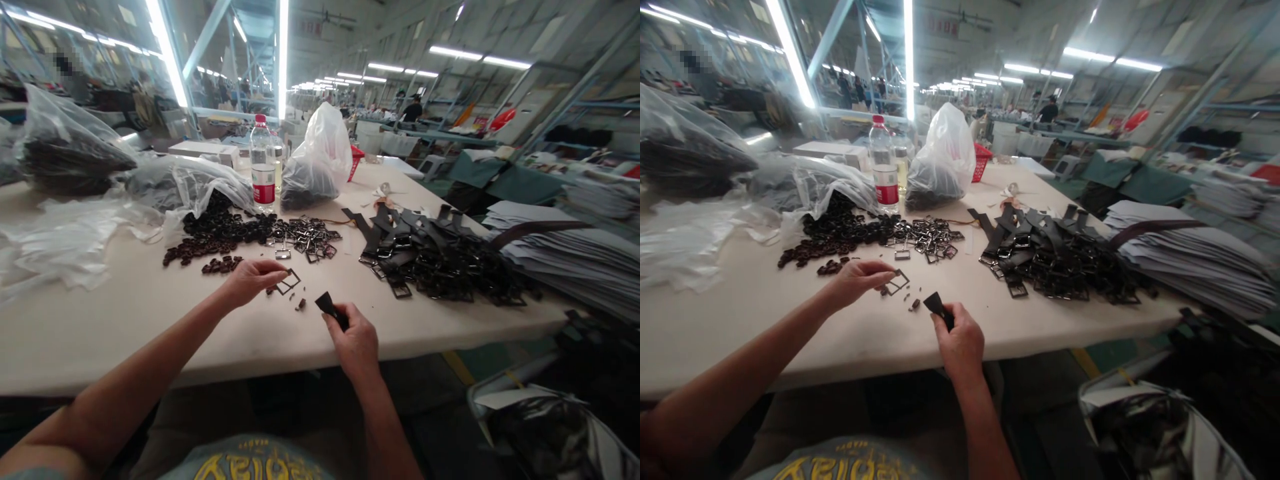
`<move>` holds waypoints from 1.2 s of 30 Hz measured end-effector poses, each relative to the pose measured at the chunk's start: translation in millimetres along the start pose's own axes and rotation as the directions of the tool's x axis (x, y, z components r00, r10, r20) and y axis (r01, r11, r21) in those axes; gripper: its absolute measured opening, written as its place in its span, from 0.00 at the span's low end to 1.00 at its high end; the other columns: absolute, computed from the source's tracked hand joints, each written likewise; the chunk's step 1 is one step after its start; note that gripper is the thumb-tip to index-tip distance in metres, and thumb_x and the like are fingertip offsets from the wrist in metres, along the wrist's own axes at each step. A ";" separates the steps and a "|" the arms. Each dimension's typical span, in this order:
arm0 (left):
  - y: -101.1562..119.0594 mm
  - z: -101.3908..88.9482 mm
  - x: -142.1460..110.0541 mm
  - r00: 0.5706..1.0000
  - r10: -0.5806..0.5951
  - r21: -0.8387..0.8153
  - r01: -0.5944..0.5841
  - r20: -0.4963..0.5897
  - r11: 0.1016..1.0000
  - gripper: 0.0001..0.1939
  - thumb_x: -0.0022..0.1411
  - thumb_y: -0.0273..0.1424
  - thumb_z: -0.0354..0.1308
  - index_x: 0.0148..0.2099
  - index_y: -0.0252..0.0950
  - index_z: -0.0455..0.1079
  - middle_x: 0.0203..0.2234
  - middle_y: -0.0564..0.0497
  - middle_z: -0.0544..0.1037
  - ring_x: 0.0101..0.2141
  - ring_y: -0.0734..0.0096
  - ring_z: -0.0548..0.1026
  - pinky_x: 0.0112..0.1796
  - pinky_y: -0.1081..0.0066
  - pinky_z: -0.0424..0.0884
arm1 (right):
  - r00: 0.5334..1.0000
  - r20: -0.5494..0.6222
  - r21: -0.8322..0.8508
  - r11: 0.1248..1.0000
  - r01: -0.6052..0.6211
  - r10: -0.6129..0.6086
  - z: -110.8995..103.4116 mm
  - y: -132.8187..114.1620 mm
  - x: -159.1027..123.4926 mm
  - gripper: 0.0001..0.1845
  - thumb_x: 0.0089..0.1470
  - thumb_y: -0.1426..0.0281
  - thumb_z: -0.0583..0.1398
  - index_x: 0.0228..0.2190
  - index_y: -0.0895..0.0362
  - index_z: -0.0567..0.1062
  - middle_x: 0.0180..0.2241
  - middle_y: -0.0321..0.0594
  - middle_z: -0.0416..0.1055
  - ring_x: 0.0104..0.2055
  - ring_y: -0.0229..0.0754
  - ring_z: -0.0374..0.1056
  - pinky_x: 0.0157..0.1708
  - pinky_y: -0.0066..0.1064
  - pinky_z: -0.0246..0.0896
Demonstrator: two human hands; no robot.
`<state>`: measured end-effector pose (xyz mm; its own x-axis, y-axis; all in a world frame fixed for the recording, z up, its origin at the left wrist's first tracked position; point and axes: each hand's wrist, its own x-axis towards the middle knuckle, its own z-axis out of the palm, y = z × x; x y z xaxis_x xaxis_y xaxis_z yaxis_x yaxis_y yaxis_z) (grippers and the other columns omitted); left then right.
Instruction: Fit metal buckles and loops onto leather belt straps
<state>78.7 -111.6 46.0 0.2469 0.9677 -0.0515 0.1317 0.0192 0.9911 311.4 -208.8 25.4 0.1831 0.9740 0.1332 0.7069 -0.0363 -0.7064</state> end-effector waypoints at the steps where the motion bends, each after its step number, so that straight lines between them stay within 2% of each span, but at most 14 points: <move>1: 3.1 4.4 -4.4 1.000 -0.019 -0.030 0.020 0.016 0.999 0.21 0.46 0.44 0.68 0.35 0.30 0.78 0.20 0.53 0.73 0.21 0.78 0.67 0.26 0.74 0.64 | 1.000 -0.005 -0.005 1.000 -0.003 0.003 1.2 -2.9 1.0 0.15 0.55 0.58 0.60 0.38 0.54 0.75 0.34 0.39 0.78 0.38 0.45 0.73 0.40 0.34 0.61; 6: 11.2 20.0 -20.8 0.982 -0.082 -0.169 0.112 0.173 0.979 0.19 0.45 0.42 0.70 0.33 0.30 0.77 0.18 0.55 0.71 0.18 0.80 0.67 0.22 0.76 0.63 | 1.000 -0.010 -0.049 0.999 0.009 -0.010 7.3 -13.4 5.0 0.13 0.55 0.59 0.60 0.39 0.53 0.74 0.35 0.38 0.77 0.39 0.46 0.72 0.39 0.35 0.60; 8: 11.8 25.3 -25.2 0.968 -0.096 -0.203 0.145 0.234 0.968 0.19 0.45 0.41 0.70 0.33 0.30 0.77 0.19 0.55 0.71 0.18 0.81 0.66 0.22 0.77 0.62 | 1.000 -0.006 0.011 1.000 0.010 -0.010 8.3 -14.5 5.7 0.13 0.55 0.59 0.60 0.38 0.54 0.74 0.34 0.38 0.77 0.38 0.46 0.72 0.39 0.35 0.60; 11: 10.9 32.9 -29.7 0.961 -0.124 -0.250 0.187 0.248 0.950 0.19 0.44 0.41 0.70 0.32 0.30 0.77 0.18 0.56 0.70 0.18 0.81 0.66 0.21 0.77 0.61 | 0.999 0.037 0.326 0.944 -0.049 0.039 6.9 -14.2 4.4 0.17 0.52 0.56 0.63 0.36 0.56 0.73 0.32 0.37 0.75 0.33 0.40 0.69 0.35 0.32 0.63; 13: 9.4 37.3 -31.3 0.966 -0.140 -0.261 0.196 0.218 0.945 0.19 0.43 0.40 0.70 0.31 0.30 0.76 0.18 0.56 0.70 0.18 0.81 0.66 0.22 0.77 0.61 | 0.990 0.095 0.556 0.820 -0.139 0.104 4.6 -14.7 2.0 0.21 0.47 0.55 0.66 0.36 0.57 0.72 0.31 0.36 0.74 0.28 0.36 0.66 0.30 0.30 0.64; 15: 7.2 40.6 -32.1 0.968 -0.154 -0.253 0.203 0.200 0.946 0.19 0.43 0.40 0.70 0.32 0.29 0.76 0.18 0.56 0.71 0.19 0.81 0.67 0.23 0.77 0.62 | 0.978 0.153 0.667 0.715 -0.208 0.142 3.1 -15.9 -1.1 0.23 0.44 0.56 0.68 0.36 0.57 0.71 0.29 0.34 0.73 0.24 0.33 0.63 0.26 0.27 0.63; 17: 4.9 42.6 -32.4 0.965 -0.162 -0.252 0.213 0.208 0.944 0.19 0.42 0.39 0.71 0.33 0.29 0.76 0.20 0.55 0.72 0.20 0.80 0.68 0.24 0.76 0.64 | 0.976 0.170 0.684 0.697 -0.216 0.136 3.7 -16.0 -3.3 0.23 0.44 0.57 0.69 0.36 0.57 0.71 0.29 0.33 0.72 0.24 0.32 0.64 0.26 0.26 0.63; 23: 8.3 41.8 -35.1 0.950 -0.117 -0.285 0.203 0.289 0.937 0.18 0.45 0.38 0.71 0.36 0.30 0.78 0.22 0.54 0.73 0.22 0.80 0.69 0.27 0.76 0.65 | 0.988 0.065 0.602 0.785 -0.149 0.138 14.6 -1.8 0.7 0.20 0.48 0.57 0.67 0.38 0.58 0.72 0.26 0.32 0.70 0.26 0.32 0.63 0.30 0.28 0.63; 25: 12.5 41.0 -36.8 0.942 -0.103 -0.280 0.197 0.318 0.939 0.18 0.46 0.37 0.70 0.36 0.30 0.78 0.22 0.54 0.74 0.23 0.79 0.69 0.27 0.75 0.66 | 0.992 0.072 0.566 0.815 -0.123 0.099 17.6 1.3 1.4 0.20 0.49 0.57 0.67 0.38 0.57 0.72 0.28 0.33 0.71 0.28 0.33 0.64 0.31 0.28 0.63; 28: 16.6 39.7 -37.8 0.953 -0.089 -0.285 0.174 0.288 0.943 0.17 0.46 0.38 0.70 0.35 0.30 0.77 0.22 0.54 0.74 0.23 0.79 0.69 0.27 0.75 0.65 | 0.993 0.120 0.536 0.842 -0.067 0.003 18.2 1.1 -2.2 0.18 0.51 0.57 0.66 0.38 0.56 0.73 0.33 0.35 0.74 0.33 0.35 0.66 0.34 0.29 0.64; 32: 14.7 35.6 -36.4 0.971 -0.064 -0.275 0.129 0.231 0.953 0.16 0.47 0.38 0.69 0.34 0.30 0.77 0.23 0.53 0.75 0.23 0.79 0.68 0.27 0.75 0.64 | 0.964 0.256 0.620 0.777 -0.108 -0.070 10.8 -1.4 -10.4 0.17 0.54 0.57 0.64 0.41 0.55 0.73 0.33 0.35 0.72 0.32 0.35 0.66 0.33 0.28 0.66; 34: 11.4 33.3 -36.0 0.969 -0.054 -0.264 0.120 0.243 0.957 0.16 0.49 0.38 0.69 0.35 0.30 0.77 0.24 0.52 0.75 0.23 0.78 0.68 0.28 0.75 0.64 | 0.939 0.329 0.658 0.738 -0.149 -0.104 5.8 -3.1 -14.0 0.17 0.55 0.58 0.64 0.42 0.54 0.73 0.33 0.35 0.72 0.33 0.34 0.66 0.34 0.28 0.68; 36: 7.5 31.8 -36.2 0.959 -0.045 -0.272 0.124 0.278 0.954 0.16 0.51 0.39 0.68 0.36 0.30 0.77 0.24 0.52 0.76 0.24 0.78 0.69 0.28 0.75 0.64 | 0.928 0.356 0.687 0.705 -0.178 -0.112 1.5 -5.7 -17.0 0.16 0.55 0.58 0.64 0.41 0.54 0.73 0.34 0.35 0.72 0.33 0.34 0.66 0.34 0.28 0.69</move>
<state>101.3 -154.5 51.4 0.4982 0.8576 -0.1282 -0.1050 0.2064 0.9728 303.3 -224.9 26.1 -0.1525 0.9873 -0.0447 -0.0035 -0.0457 -0.9989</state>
